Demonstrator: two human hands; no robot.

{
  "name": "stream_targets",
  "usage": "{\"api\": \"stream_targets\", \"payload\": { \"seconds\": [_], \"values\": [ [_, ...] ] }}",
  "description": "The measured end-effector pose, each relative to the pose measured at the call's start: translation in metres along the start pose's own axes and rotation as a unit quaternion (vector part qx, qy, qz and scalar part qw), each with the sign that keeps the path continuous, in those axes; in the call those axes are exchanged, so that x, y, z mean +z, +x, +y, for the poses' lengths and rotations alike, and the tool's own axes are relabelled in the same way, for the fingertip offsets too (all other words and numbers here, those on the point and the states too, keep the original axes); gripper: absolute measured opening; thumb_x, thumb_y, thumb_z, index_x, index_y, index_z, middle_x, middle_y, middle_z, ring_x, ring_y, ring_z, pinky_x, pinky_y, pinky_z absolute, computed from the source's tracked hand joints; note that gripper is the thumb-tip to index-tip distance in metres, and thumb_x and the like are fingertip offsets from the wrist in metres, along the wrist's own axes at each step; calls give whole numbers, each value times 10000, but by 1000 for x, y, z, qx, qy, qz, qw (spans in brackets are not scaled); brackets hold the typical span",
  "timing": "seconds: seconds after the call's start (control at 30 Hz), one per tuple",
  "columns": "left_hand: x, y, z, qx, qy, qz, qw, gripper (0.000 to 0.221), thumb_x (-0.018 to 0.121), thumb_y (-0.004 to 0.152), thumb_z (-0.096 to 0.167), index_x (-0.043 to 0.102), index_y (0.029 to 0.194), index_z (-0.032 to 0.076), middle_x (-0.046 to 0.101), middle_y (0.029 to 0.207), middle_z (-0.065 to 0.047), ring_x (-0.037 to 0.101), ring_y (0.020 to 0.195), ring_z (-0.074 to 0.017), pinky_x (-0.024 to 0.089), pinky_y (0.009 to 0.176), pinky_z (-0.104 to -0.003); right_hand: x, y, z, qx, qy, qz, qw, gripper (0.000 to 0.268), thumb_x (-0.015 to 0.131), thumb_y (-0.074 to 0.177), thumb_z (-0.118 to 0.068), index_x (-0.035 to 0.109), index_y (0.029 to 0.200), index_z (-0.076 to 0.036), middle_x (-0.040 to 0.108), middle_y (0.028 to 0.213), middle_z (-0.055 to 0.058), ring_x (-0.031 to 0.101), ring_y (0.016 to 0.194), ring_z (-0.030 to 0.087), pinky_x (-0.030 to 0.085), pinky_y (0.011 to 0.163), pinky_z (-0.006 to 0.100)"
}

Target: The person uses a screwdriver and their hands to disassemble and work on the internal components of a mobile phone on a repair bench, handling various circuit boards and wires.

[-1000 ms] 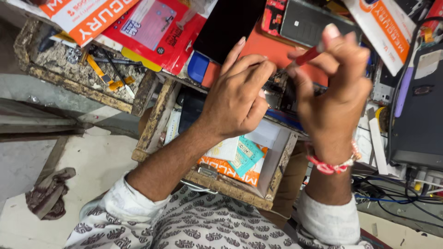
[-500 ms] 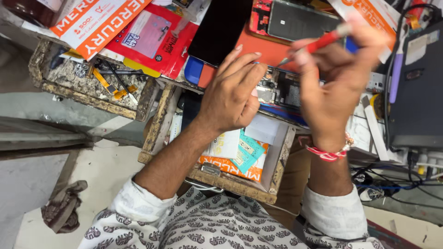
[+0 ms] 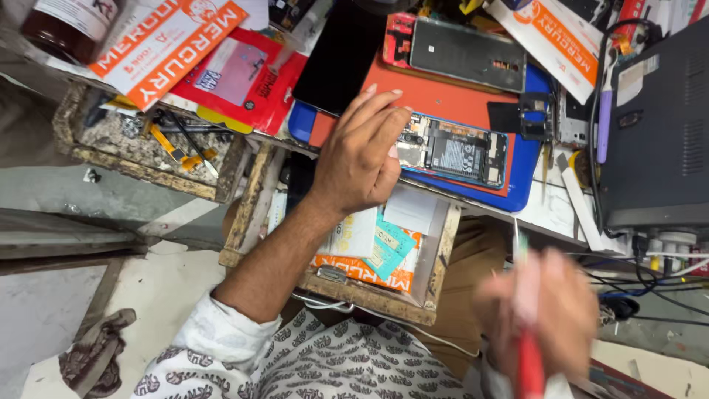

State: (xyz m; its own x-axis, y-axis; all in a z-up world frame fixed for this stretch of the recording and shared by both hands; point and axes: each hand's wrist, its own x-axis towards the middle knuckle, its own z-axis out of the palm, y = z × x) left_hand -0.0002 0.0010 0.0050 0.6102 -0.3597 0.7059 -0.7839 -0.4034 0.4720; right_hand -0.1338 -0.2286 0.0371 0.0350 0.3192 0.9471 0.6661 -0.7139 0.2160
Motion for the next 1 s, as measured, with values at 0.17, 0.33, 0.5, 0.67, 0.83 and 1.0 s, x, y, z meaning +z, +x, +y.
{"api": "stream_targets", "payload": {
  "seconds": [0.17, 0.33, 0.5, 0.67, 0.83, 1.0],
  "values": [
    [1, -3, 2, -3, -3, 7, 1000, 477, 525, 836, 86, 573, 1291, -47, 656, 1295, -218, 536, 1386, -398, 357, 1265, -549, -9, 7, -47, 64, 31, -71, 995, 205, 764, 954, -20, 569, 1008, 8, 665, 909, 115, 726, 860, 270, 623, 656, 371],
    [3, -6, -2, -10, -21, 25, 999, 505, 516, 858, 55, 512, 1360, -4, 610, 1402, -179, 533, 1417, -377, 365, 1279, -523, 34, 12, -25, 91, 72, -279, 953, 501, 686, 885, -530, 628, 1116, -90, 682, 1081, 202, 685, 932, 378, 596, 809, 469],
    [10, -11, -6, 3, -69, 90, 994, 521, 468, 1010, -28, 362, 1515, 47, 494, 1538, -173, 487, 1443, -366, 381, 1269, -443, 18, 19, -32, 94, 34, -323, 941, 355, 653, 827, -276, 633, 1145, -118, 700, 1148, 198, 696, 965, 425, 508, 975, 461],
    [13, -11, -3, 19, -52, 126, 990, 576, 441, 1019, -51, 283, 1562, 60, 415, 1625, -207, 460, 1468, -379, 370, 1275, -451, -13, 8, -46, 5, -76, -111, 991, 184, 746, 959, -110, 660, 1119, -140, 720, 1022, 12, 712, 787, 158, 362, 1066, 368],
    [12, -12, -4, 28, -48, 119, 991, 593, 456, 1009, -30, 270, 1561, 75, 411, 1616, -196, 458, 1462, -378, 375, 1273, -450, -5, -1, -15, -112, -90, -92, 985, 97, 698, 978, -152, 626, 1041, -139, 779, 961, -23, 761, 828, 197, 325, 1064, 489],
    [11, -10, -4, 30, -50, 117, 991, 575, 460, 1026, -17, 275, 1563, 69, 442, 1583, -189, 484, 1432, -375, 388, 1257, -461, 5, 0, -6, -54, -154, -178, 970, 133, 755, 1013, -144, 719, 1132, -189, 781, 1019, -50, 737, 982, 163, 351, 1084, 472]
  ]
}}
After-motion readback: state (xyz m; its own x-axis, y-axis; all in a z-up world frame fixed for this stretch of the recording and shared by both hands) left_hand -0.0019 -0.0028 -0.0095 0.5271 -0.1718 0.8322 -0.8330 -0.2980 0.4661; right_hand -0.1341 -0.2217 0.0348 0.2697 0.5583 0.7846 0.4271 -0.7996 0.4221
